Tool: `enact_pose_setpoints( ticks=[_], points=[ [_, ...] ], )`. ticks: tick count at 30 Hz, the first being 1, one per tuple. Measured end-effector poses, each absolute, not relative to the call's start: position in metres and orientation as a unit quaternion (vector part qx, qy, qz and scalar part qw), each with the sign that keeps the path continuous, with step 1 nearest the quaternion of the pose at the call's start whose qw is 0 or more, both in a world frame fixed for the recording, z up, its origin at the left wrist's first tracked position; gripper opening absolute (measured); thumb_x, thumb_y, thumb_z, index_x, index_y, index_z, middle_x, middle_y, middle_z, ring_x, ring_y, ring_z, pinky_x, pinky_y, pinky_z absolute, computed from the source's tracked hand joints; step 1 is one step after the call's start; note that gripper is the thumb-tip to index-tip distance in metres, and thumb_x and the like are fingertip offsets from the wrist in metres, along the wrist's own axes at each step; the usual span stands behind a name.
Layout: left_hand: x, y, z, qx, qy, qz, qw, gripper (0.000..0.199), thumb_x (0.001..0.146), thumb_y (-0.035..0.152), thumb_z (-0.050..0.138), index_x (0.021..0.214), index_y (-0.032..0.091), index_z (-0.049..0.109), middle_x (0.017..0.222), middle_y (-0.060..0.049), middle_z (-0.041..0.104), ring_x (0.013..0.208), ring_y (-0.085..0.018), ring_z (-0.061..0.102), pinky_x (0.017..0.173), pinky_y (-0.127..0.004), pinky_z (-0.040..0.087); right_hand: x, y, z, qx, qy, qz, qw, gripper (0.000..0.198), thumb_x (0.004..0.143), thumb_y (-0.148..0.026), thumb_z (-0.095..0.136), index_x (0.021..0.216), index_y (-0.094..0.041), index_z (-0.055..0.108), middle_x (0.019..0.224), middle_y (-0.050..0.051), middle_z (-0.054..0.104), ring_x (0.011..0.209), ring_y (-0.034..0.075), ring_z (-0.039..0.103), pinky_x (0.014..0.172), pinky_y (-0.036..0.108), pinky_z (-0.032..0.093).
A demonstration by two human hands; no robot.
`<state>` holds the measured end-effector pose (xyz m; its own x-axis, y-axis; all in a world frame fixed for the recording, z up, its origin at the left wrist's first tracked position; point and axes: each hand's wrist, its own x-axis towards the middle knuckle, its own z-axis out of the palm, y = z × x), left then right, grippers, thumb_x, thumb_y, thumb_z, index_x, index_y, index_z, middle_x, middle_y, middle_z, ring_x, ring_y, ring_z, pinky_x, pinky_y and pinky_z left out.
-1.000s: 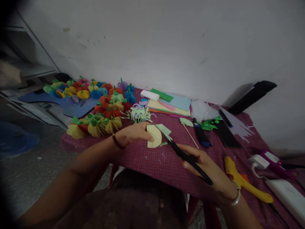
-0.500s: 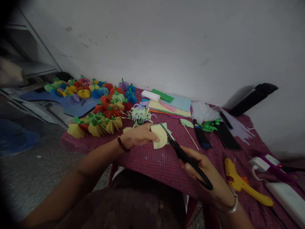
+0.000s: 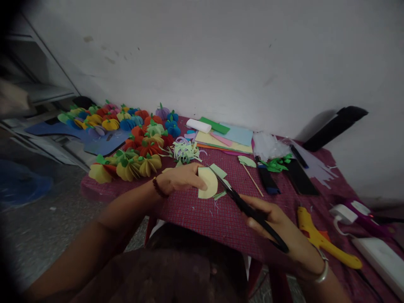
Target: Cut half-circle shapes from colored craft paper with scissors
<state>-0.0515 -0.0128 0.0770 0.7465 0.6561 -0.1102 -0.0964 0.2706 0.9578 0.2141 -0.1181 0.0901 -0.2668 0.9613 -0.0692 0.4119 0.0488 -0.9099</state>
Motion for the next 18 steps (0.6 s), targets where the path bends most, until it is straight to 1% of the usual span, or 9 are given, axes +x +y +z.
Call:
enact_pose_setpoints(
  ticks=[3, 5, 8, 12, 15, 18],
  points=[
    [-0.054, -0.010, 0.080, 0.566, 0.253, 0.221, 0.753, 0.018, 0.049, 0.014, 0.076, 0.066, 0.011, 0.073, 0.062, -0.003, 0.069, 0.058, -0.012, 0.060, 0.059, -0.024, 0.049, 0.218, -0.113, 0.095, -0.516, -0.686, 0.430, 0.282, 0.059, 0.077, -0.059, 0.075, 0.125, -0.023, 0.074, 0.109, 0.013, 0.078, 0.100, 0.033, 0.073, 0.089, 0.045, 0.059],
    [-0.055, -0.009, 0.082, 0.581, 0.263, 0.208, 0.742, 0.018, 0.049, 0.014, 0.077, 0.067, 0.010, 0.073, 0.063, -0.003, 0.069, 0.058, -0.012, 0.060, 0.059, -0.023, 0.048, 0.219, -0.110, 0.096, -0.508, -0.700, 0.418, 0.277, 0.058, 0.077, -0.058, 0.075, 0.124, -0.023, 0.075, 0.112, 0.014, 0.078, 0.101, 0.034, 0.074, 0.091, 0.046, 0.059],
    [-0.057, -0.007, 0.083, 0.600, 0.273, 0.200, 0.725, 0.019, 0.049, 0.014, 0.076, 0.068, 0.011, 0.074, 0.063, -0.002, 0.069, 0.058, -0.011, 0.058, 0.057, -0.022, 0.046, 0.220, -0.108, 0.096, -0.503, -0.707, 0.410, 0.279, 0.058, 0.076, -0.058, 0.076, 0.122, -0.024, 0.076, 0.109, 0.013, 0.079, 0.098, 0.034, 0.075, 0.091, 0.047, 0.060],
    [-0.058, -0.006, 0.083, 0.608, 0.269, 0.197, 0.721, 0.017, 0.049, 0.017, 0.077, 0.065, 0.012, 0.073, 0.062, -0.002, 0.068, 0.056, -0.011, 0.056, 0.055, -0.021, 0.045, 0.223, -0.109, 0.094, -0.503, -0.705, 0.418, 0.272, 0.056, 0.078, -0.057, 0.075, 0.124, -0.024, 0.075, 0.117, 0.013, 0.077, 0.103, 0.035, 0.074, 0.096, 0.050, 0.057],
    [-0.058, -0.006, 0.081, 0.613, 0.270, 0.183, 0.720, 0.018, 0.048, 0.017, 0.077, 0.065, 0.013, 0.073, 0.063, -0.002, 0.069, 0.057, -0.011, 0.057, 0.055, -0.022, 0.046, 0.230, -0.110, 0.092, -0.498, -0.708, 0.423, 0.268, 0.050, 0.081, -0.050, 0.075, 0.125, -0.028, 0.075, 0.122, 0.011, 0.076, 0.109, 0.034, 0.072, 0.100, 0.046, 0.055],
    [-0.057, -0.006, 0.081, 0.611, 0.266, 0.170, 0.726, 0.021, 0.045, 0.015, 0.077, 0.066, 0.013, 0.074, 0.063, -0.001, 0.069, 0.058, -0.012, 0.059, 0.056, -0.023, 0.049, 0.236, -0.109, 0.091, -0.493, -0.716, 0.420, 0.260, 0.046, 0.079, -0.044, 0.078, 0.124, -0.032, 0.076, 0.124, 0.009, 0.075, 0.113, 0.034, 0.071, 0.101, 0.040, 0.054]
  ],
)
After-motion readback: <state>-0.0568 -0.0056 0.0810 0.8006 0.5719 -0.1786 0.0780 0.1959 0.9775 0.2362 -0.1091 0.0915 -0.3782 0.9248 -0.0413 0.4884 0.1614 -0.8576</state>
